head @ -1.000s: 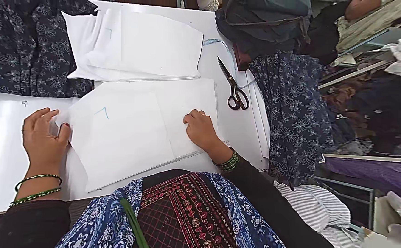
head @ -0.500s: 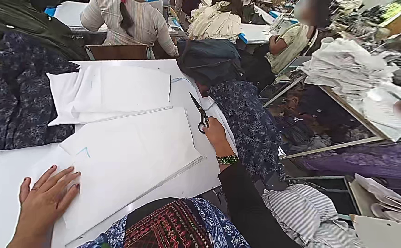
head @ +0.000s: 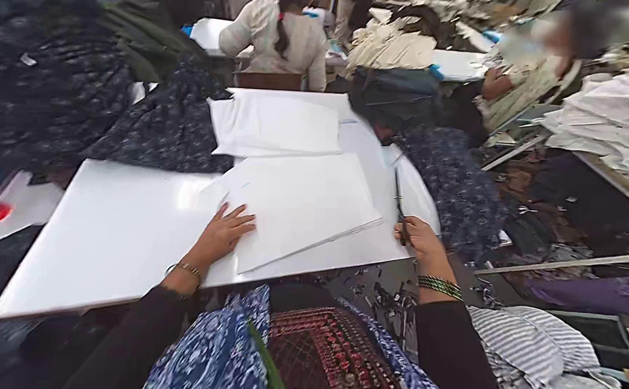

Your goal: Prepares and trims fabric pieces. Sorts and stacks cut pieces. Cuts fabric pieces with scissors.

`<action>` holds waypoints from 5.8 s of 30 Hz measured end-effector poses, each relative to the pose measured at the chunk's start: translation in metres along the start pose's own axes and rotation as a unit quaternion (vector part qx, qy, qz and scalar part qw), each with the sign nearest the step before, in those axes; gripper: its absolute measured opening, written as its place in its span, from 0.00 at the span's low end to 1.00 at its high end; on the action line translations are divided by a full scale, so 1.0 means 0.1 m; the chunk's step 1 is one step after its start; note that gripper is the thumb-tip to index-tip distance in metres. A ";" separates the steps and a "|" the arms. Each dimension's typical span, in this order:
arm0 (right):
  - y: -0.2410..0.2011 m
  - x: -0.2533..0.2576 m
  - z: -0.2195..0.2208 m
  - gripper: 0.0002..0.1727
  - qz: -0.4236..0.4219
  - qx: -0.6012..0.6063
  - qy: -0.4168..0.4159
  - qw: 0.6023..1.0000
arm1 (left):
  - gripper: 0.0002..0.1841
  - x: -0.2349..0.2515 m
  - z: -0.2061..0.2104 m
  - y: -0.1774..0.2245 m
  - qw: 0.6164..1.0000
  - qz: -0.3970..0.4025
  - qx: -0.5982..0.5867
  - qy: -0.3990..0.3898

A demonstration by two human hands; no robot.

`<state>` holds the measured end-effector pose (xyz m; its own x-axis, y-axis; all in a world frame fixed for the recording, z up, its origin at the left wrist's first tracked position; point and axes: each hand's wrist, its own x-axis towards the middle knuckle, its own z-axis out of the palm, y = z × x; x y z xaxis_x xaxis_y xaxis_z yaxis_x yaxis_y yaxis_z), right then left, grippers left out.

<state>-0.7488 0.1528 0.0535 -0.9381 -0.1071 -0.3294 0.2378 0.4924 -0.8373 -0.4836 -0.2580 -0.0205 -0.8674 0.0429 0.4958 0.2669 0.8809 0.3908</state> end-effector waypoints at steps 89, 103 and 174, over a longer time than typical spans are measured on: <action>0.36 -2.63 1.64 0.53 0.038 -0.028 -0.475 0.879 | 0.11 0.03 -0.13 -0.17 0.976 0.018 -0.179 -0.122; 0.19 -2.60 1.73 0.47 0.035 -0.071 -0.468 0.880 | 0.09 -0.22 -0.28 0.00 0.980 -0.013 -0.168 -0.107; 0.21 -1.74 0.35 0.37 0.000 -0.017 -0.209 0.978 | 0.29 -0.28 -0.38 -0.42 0.989 -0.071 -0.113 -0.070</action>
<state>-0.5717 0.1514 0.0783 -0.7522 -0.4465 -0.4846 0.2223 0.5204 -0.8245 -0.4545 -0.3140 -0.0218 -0.9480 0.0058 0.3181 0.2125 0.7556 0.6196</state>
